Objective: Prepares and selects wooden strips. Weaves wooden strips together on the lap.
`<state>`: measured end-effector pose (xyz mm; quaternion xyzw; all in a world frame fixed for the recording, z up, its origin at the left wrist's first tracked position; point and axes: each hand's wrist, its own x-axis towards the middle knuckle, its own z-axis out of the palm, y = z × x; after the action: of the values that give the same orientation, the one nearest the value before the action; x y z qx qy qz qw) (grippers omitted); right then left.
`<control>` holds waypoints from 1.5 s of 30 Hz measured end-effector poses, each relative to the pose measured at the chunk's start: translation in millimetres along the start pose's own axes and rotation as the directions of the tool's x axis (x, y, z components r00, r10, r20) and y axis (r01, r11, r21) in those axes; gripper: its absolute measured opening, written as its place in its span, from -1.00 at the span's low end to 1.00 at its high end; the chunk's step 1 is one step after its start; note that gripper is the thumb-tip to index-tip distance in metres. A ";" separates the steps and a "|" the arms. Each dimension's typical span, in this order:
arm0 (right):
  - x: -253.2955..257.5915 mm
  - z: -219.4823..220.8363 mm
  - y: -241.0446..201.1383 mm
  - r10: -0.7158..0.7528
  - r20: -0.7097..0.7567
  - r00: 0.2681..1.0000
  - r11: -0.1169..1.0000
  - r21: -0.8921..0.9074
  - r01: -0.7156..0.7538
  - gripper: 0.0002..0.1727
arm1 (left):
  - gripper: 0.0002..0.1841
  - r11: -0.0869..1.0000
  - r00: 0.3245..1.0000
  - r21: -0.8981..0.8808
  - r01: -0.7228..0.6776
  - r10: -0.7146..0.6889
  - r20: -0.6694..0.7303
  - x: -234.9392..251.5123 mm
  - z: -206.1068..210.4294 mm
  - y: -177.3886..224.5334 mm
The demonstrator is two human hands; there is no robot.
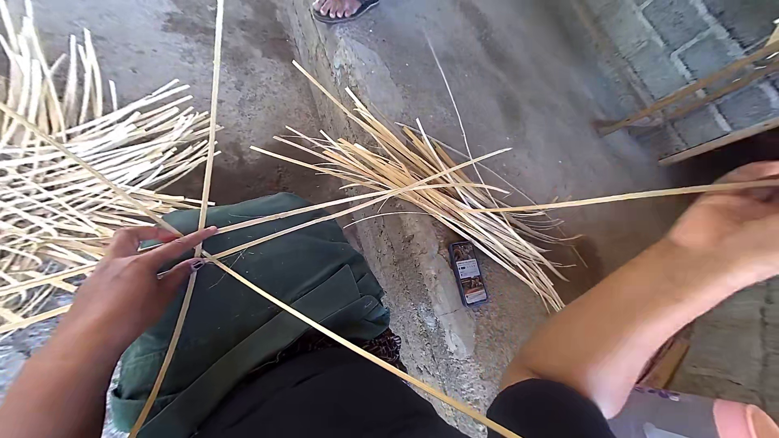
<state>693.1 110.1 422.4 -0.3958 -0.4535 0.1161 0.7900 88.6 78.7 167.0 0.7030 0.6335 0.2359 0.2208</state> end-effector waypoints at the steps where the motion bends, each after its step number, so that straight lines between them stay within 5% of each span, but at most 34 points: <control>1: -18.9 4.6 5.9 0.097 -0.029 0.995 0.995 0.012 -0.096 -0.65 | -0.50 1.000 1.000 0.007 0.012 -0.012 0.009 0.1 -1.6 2.2; 4: -81.2 13.6 55.0 0.418 -0.019 0.908 0.908 0.016 -0.418 -0.64 | -0.49 1.000 1.000 0.008 0.010 -0.010 0.018 0.2 -7.2 9.3; 7: -161.6 45.8 102.4 0.720 -0.009 0.693 0.693 0.056 -0.719 -0.71 | -0.48 0.998 0.998 0.034 0.047 -0.049 0.045 1.6 -13.7 15.3; 10: -235.2 101.1 114.5 0.869 0.026 0.495 0.495 0.006 -0.869 -0.59 | -0.49 0.996 0.996 0.059 0.066 -0.069 0.054 3.3 -16.8 19.0; 12: -275.7 134.8 114.7 0.887 0.086 0.453 0.457 -0.039 -0.888 -0.57 | -0.51 0.996 0.996 0.057 0.067 -0.070 0.057 3.0 -17.8 21.2; 20: -339.4 200.6 118.5 0.860 0.135 0.493 0.488 0.068 -0.870 -0.51 | -0.52 0.999 0.999 0.005 -0.039 0.039 -0.016 0.6 -11.4 5.8; 26: -340.1 200.0 94.0 0.493 0.422 0.761 0.809 0.099 -0.579 -0.52 | -0.52 1.000 1.000 -0.009 -0.005 0.005 -0.014 0.0 -11.4 5.4; 30: -335.5 201.7 77.5 0.395 0.505 0.768 0.880 0.031 -0.474 -0.36 | -0.50 0.999 0.999 -0.003 0.038 -0.038 0.005 1.2 -12.2 10.7; 33: -324.1 207.5 74.3 0.674 0.435 0.597 0.696 -0.103 -0.711 -0.32 | -0.52 0.998 0.998 -0.021 0.064 -0.063 0.031 2.6 -12.8 10.6; 37: -306.7 221.7 68.8 0.921 0.333 0.202 0.314 -0.326 -0.892 -0.52 | -0.52 0.997 0.995 -0.032 0.077 -0.075 0.062 3.2 -17.6 12.9; 41: -311.2 240.9 53.9 0.906 0.402 -0.129 0.126 -0.548 -0.827 -0.54 | -0.53 0.997 0.994 -0.036 0.064 -0.060 0.091 6.6 -19.0 9.9; 45: -342.5 266.0 51.1 0.858 0.417 -0.300 0.050 -0.650 -0.759 -0.62 | -0.54 0.995 0.991 -0.049 0.087 -0.081 0.109 9.9 -16.7 7.7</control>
<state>294.7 96.4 244.3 -0.5415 -0.3359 0.7516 0.1703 85.3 87.9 185.4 0.6812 0.6433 0.2054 0.2828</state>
